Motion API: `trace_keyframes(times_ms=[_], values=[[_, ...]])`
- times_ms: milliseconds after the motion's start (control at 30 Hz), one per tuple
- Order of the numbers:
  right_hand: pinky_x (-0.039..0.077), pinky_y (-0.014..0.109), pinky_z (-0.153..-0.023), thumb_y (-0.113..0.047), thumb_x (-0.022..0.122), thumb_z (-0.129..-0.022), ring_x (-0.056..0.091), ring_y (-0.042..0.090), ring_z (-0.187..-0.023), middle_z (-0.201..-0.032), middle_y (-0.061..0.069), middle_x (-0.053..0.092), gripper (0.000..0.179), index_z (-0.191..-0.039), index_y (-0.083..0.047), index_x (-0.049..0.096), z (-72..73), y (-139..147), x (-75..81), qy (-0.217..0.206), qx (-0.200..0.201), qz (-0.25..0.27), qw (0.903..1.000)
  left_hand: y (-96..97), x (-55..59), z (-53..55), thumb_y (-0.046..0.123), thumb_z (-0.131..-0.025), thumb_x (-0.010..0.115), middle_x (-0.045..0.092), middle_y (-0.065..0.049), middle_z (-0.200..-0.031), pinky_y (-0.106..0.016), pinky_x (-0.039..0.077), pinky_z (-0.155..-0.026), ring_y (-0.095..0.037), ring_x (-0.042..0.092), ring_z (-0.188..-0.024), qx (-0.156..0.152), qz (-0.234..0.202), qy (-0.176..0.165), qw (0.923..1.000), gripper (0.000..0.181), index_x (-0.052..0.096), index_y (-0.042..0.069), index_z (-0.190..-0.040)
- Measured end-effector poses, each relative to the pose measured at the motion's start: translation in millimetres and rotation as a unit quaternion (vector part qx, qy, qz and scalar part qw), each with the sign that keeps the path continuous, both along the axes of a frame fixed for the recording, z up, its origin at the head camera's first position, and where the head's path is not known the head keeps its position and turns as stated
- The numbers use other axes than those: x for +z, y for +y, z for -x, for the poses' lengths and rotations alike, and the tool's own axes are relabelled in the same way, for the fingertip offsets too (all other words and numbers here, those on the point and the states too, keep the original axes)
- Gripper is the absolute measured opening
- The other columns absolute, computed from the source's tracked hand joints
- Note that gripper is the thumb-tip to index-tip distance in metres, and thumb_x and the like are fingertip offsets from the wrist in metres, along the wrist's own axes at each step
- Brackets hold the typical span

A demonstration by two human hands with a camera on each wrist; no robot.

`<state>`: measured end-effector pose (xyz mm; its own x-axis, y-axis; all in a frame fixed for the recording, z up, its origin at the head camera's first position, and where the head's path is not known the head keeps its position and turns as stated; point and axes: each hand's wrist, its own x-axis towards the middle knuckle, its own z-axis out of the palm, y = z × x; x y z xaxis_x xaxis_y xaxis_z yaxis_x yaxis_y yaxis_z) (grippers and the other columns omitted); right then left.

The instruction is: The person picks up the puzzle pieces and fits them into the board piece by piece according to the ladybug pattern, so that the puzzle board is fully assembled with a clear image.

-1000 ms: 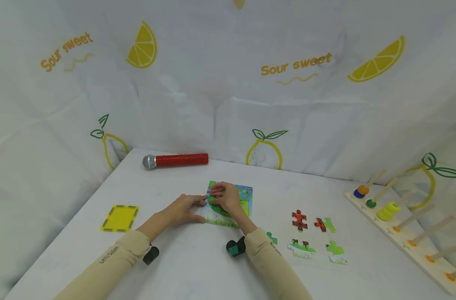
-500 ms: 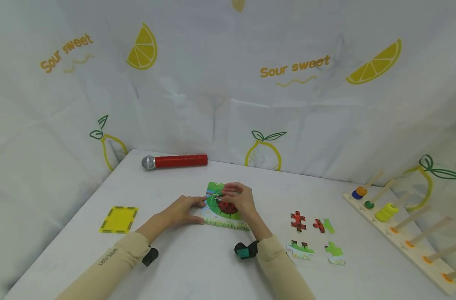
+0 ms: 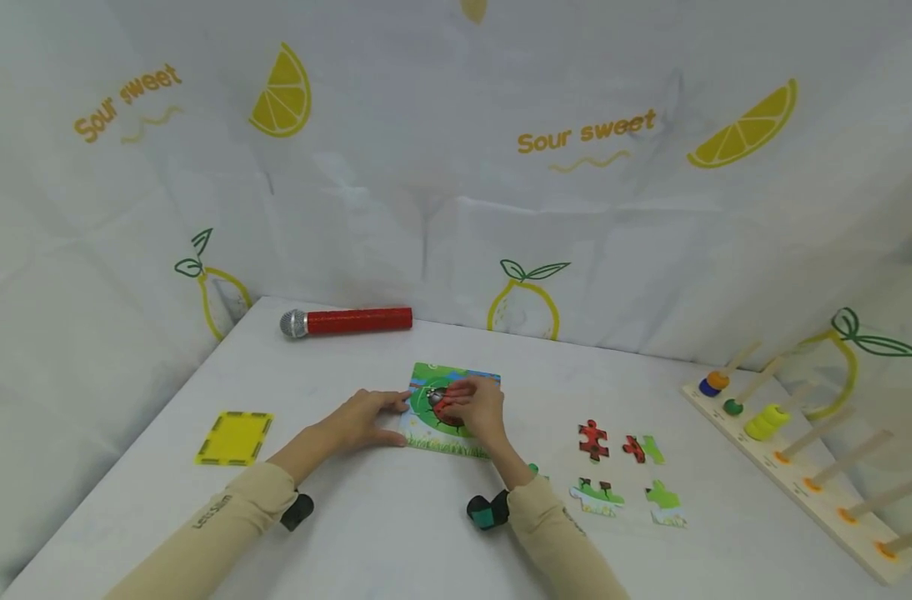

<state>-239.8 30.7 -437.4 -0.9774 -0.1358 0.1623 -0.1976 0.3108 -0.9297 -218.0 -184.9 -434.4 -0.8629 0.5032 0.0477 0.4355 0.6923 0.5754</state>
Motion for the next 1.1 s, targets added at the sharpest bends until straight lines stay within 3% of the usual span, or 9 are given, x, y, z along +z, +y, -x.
trace_keyframes(times_ms=[200, 400, 667, 967, 1100], values=[[0.059, 0.034, -0.067, 0.023, 0.070, -0.071, 0.070, 0.039, -0.079, -0.089, 0.031, 0.067, 0.028, -0.097, 0.019, 0.063, 2.0, -8.0, 0.9, 0.012, 0.005, 0.012, 0.9999, -0.5, 1.5, 0.6, 0.025, -0.080, 0.078, 0.066, -0.008, -0.121, -0.046, 0.039, -0.106, -0.029, 0.051, -0.125, 0.006, 0.005, -0.002, 1.0000, 0.061, 0.055, 0.000, -0.131], [0.059, 0.031, -0.067, 0.021, 0.071, -0.071, 0.070, 0.036, -0.079, -0.088, 0.028, 0.068, 0.028, -0.097, 0.016, 0.065, 2.3, -9.2, -0.1, -0.007, -0.004, 0.010, 0.9999, -1.3, 0.5, -0.4, 0.025, -0.081, 0.077, 0.061, -0.010, -0.129, -0.047, 0.038, -0.106, -0.030, 0.049, -0.127, 0.003, 0.005, -0.002, 1.0000, 0.048, 0.061, 0.004, -0.121], [0.059, 0.032, -0.069, 0.020, 0.072, -0.071, 0.070, 0.036, -0.079, -0.089, 0.028, 0.068, 0.028, -0.097, 0.015, 0.065, 1.1, -9.2, -1.8, 0.006, 0.005, 0.008, 0.9999, -3.1, -0.7, -2.3, 0.025, -0.081, 0.077, 0.054, -0.009, -0.138, -0.047, 0.037, -0.107, -0.030, 0.046, -0.130, 0.007, 0.000, -0.015, 0.9999, 0.049, 0.059, 0.005, -0.122], [0.058, 0.033, -0.075, 0.016, 0.072, -0.074, 0.069, 0.035, -0.089, -0.098, 0.027, 0.067, 0.032, -0.104, 0.013, 0.063, 5.4, -1.0, -2.2, -0.060, 0.005, 0.043, 0.9972, -0.2, 1.6, -1.9, 0.025, -0.082, 0.076, 0.060, -0.011, -0.130, -0.048, 0.038, -0.106, -0.030, 0.049, -0.126, -0.004, 0.000, -0.003, 1.0000, 0.050, 0.059, 0.003, -0.124], [0.057, 0.035, -0.080, 0.015, 0.072, -0.075, 0.068, 0.036, -0.093, -0.101, 0.027, 0.066, 0.034, -0.107, 0.013, 0.062, 4.3, 0.0, -0.5, -0.070, 0.009, 0.061, 0.9956, 0.2, 1.2, -2.0, 0.026, -0.082, 0.076, 0.062, -0.009, -0.128, -0.048, 0.038, -0.106, -0.029, 0.050, -0.126, -0.001, 0.001, -0.005, 1.0000, 0.051, 0.059, 0.004, -0.125]])
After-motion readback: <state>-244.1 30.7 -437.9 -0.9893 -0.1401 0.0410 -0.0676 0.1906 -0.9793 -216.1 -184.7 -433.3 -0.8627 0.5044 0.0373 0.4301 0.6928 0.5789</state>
